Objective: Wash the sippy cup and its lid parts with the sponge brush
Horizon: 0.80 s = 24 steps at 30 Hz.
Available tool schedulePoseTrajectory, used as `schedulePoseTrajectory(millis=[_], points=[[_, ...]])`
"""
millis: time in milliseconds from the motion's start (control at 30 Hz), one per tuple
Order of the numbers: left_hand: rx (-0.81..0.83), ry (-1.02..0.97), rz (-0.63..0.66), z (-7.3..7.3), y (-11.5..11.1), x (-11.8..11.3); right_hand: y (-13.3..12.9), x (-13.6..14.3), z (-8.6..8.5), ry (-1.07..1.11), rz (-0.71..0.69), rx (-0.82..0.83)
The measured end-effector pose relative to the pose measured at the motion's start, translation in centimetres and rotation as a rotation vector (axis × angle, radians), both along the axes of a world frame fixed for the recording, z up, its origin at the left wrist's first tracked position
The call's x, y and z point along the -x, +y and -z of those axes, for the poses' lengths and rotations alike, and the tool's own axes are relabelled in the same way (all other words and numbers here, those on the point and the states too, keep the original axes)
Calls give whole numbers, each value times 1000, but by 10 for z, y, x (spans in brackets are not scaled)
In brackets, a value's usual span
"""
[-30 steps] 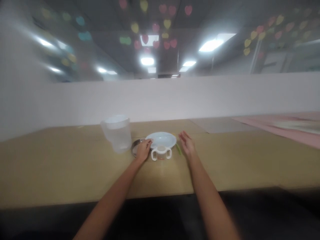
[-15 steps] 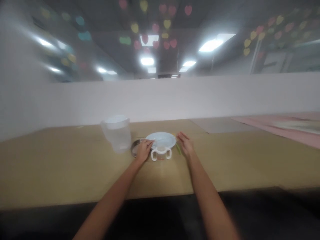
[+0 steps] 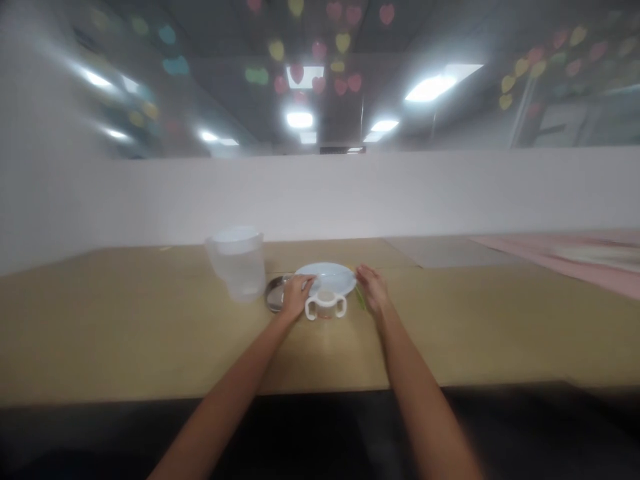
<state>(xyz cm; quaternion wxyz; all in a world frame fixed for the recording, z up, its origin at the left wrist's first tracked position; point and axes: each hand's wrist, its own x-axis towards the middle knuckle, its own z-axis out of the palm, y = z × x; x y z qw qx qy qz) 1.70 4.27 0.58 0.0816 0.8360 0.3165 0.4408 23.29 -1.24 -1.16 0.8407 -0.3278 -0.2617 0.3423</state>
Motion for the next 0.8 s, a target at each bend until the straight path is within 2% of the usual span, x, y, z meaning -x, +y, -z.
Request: schedulePoseTrajectory(millis=[233, 533, 800], points=[[8, -4, 51, -4, 2, -7, -1, 2, -2, -26, 46, 55], [67, 66, 112, -37, 6, -22, 0, -1, 1, -12, 173, 97], [22, 172, 135, -49, 9, -33, 7, -6, 9, -29, 187, 61]])
